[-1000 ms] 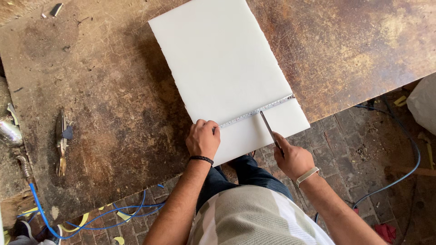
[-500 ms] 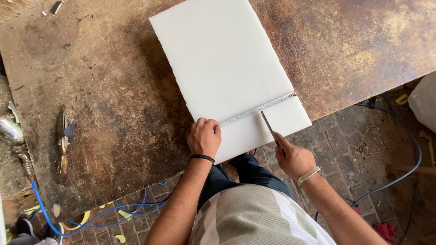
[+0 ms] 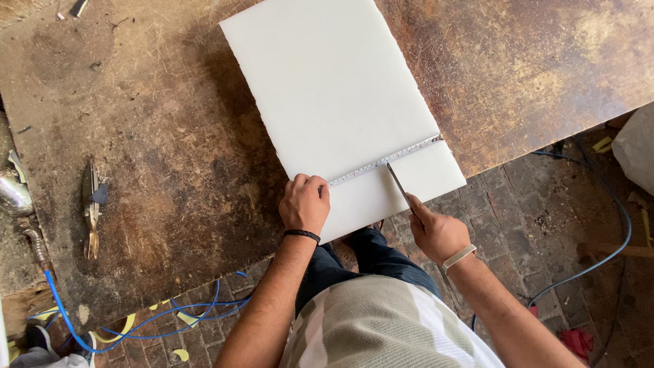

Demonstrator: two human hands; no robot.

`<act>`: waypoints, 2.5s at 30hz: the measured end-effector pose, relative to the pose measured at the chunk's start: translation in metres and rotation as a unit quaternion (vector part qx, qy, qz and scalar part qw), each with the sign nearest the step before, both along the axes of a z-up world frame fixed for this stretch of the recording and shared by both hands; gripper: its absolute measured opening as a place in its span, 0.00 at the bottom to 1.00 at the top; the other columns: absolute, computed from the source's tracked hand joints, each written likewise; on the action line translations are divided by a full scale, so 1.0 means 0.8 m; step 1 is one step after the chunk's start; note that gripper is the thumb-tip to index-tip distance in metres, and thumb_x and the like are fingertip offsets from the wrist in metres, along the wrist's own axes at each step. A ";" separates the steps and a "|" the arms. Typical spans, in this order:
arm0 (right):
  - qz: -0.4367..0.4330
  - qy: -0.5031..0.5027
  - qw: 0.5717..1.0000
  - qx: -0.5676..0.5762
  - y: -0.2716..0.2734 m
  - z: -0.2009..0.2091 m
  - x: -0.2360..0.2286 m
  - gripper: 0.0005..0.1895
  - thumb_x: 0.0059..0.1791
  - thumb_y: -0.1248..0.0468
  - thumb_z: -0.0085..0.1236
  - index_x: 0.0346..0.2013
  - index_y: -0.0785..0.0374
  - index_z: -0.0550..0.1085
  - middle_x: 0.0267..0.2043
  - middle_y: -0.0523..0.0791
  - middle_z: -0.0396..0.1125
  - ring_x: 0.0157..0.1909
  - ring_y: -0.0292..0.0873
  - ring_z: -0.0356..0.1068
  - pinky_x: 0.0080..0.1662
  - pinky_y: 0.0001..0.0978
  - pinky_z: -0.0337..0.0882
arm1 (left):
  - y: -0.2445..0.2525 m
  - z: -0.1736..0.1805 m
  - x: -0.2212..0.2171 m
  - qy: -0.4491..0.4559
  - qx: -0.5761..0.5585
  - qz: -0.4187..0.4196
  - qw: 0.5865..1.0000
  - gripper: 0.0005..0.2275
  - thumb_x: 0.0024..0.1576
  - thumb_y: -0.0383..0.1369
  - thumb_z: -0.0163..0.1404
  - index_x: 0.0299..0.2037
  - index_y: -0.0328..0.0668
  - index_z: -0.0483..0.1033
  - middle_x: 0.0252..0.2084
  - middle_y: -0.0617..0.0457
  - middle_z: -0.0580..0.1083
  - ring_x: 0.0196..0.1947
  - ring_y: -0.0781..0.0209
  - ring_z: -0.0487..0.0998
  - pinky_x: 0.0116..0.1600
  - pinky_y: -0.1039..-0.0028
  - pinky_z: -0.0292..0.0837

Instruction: The person measures and marks a white foam sheet using a metal ruler and a utility knife, then cuts along the marked lines. They repeat the process on a second foam piece, using a wooden straightedge to guide the cuts and ensure straight edges.

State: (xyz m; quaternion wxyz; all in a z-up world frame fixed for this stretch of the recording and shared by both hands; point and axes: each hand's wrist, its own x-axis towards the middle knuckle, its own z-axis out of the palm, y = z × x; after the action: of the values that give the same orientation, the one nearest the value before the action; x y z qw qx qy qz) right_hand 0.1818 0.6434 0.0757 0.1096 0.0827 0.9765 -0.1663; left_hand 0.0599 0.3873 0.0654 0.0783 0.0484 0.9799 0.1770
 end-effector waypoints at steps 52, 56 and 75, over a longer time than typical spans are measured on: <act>-0.104 0.057 0.977 -0.175 0.023 0.071 -0.130 0.27 0.52 0.57 0.53 0.67 0.47 0.67 0.24 0.43 0.76 0.26 0.42 0.78 0.33 0.37 0.76 | 0.004 0.089 -0.200 -0.049 0.042 0.097 0.993 0.04 0.54 0.40 0.58 0.33 0.58 0.86 0.43 0.54 0.79 0.42 0.49 0.80 0.43 0.59 0.78; -0.104 0.000 0.979 -0.175 -0.011 0.068 -0.171 0.27 0.52 0.56 0.53 0.67 0.44 0.66 0.24 0.43 0.76 0.25 0.43 0.78 0.34 0.37 0.77 | -0.013 0.101 -0.313 -0.034 0.031 0.110 0.993 0.04 0.56 0.39 0.58 0.34 0.57 0.85 0.40 0.54 0.82 0.40 0.50 0.82 0.45 0.61 0.79; -0.030 -0.001 0.996 -0.085 -0.055 0.035 -0.392 0.24 0.53 0.56 0.50 0.65 0.43 0.67 0.24 0.40 0.76 0.26 0.42 0.78 0.34 0.38 0.78 | -0.066 -0.017 -0.465 0.121 0.043 0.083 0.988 0.02 0.52 0.36 0.61 0.31 0.54 0.84 0.40 0.52 0.78 0.42 0.49 0.80 0.44 0.60 0.77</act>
State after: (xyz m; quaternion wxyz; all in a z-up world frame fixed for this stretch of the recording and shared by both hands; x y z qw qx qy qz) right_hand -0.1315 0.5997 0.1036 0.1124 0.1023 0.9559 -0.2513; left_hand -0.3124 0.3346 0.0518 -0.0578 -0.0088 0.9743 0.2176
